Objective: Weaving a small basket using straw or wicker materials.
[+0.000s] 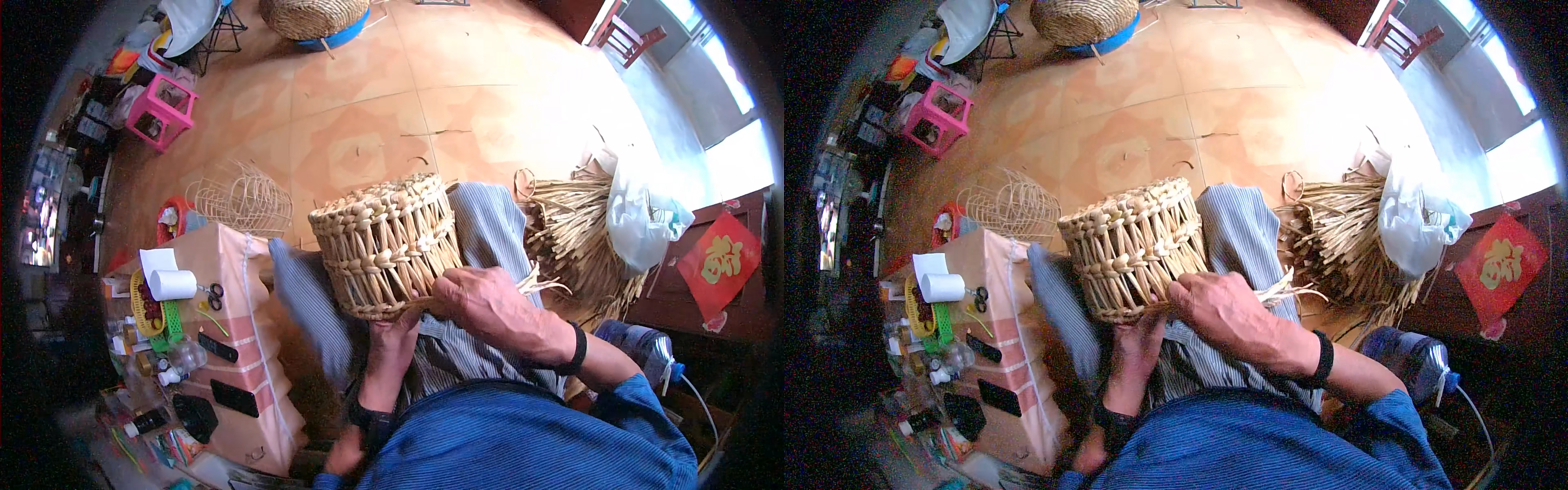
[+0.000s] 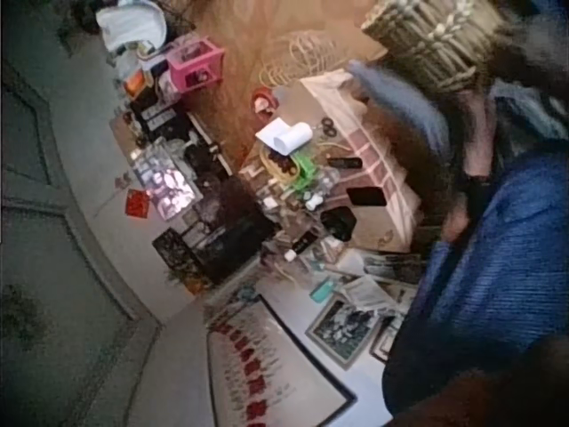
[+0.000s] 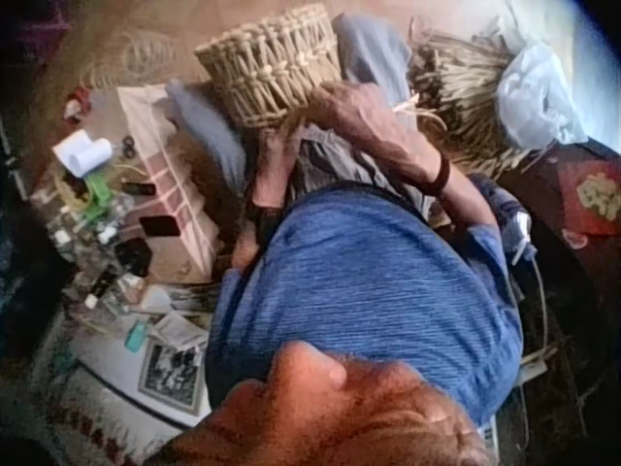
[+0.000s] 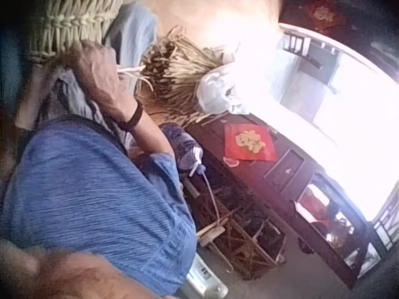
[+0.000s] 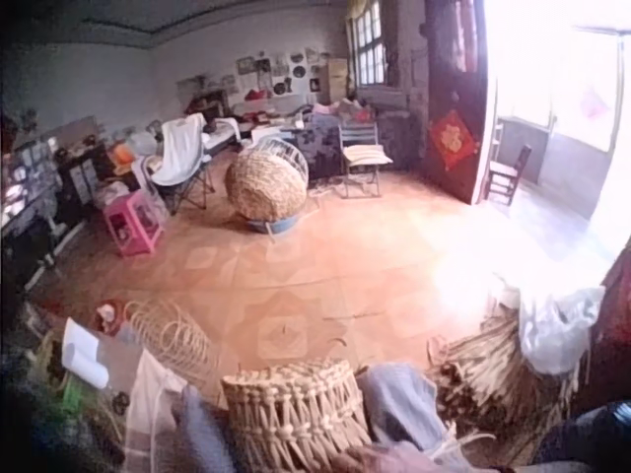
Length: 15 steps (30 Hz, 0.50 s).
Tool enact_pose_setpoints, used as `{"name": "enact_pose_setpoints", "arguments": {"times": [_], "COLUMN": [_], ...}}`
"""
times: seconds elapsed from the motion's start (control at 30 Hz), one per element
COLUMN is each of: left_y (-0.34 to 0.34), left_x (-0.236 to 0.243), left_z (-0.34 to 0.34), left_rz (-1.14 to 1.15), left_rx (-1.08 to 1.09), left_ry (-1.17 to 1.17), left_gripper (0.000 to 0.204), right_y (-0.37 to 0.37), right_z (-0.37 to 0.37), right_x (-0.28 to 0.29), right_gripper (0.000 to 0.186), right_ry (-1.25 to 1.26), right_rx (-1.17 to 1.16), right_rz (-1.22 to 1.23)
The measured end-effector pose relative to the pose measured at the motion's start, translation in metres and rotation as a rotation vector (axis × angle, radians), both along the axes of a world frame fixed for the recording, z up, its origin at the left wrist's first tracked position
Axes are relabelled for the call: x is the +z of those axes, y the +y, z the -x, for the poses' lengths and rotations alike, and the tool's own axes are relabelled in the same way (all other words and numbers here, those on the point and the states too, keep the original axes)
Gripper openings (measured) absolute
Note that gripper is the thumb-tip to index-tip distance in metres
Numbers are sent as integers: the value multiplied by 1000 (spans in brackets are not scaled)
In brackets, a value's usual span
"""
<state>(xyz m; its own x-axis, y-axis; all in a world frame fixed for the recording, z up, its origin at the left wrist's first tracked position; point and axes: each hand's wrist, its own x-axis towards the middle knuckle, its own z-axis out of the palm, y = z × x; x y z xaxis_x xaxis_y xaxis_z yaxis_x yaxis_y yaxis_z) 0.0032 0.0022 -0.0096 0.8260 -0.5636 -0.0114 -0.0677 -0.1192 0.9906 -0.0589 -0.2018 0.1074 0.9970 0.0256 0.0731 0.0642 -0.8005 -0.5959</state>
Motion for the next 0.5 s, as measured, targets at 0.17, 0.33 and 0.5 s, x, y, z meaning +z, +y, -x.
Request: {"name": "enact_pose_setpoints", "arguments": {"times": [0.17, 0.33, 0.5], "left_y": [-2, -23, -7], "left_x": [-11, -24, -59], "left_z": [-5, -4, 18], "left_rz": [-312, 156, -312], "left_rx": [-125, 59, -144], "left_ry": [-619, 289, -198], "left_gripper": [42, 65, 50], "right_y": [-23, -19, -13], "right_z": [-16, -24, -22], "right_x": [2, -18, -41], "right_gripper": [23, 26, 41], "right_ry": [-22, 1, 20], "right_rx": [62, 117, 56], "right_rz": [60, 211, 124]}}
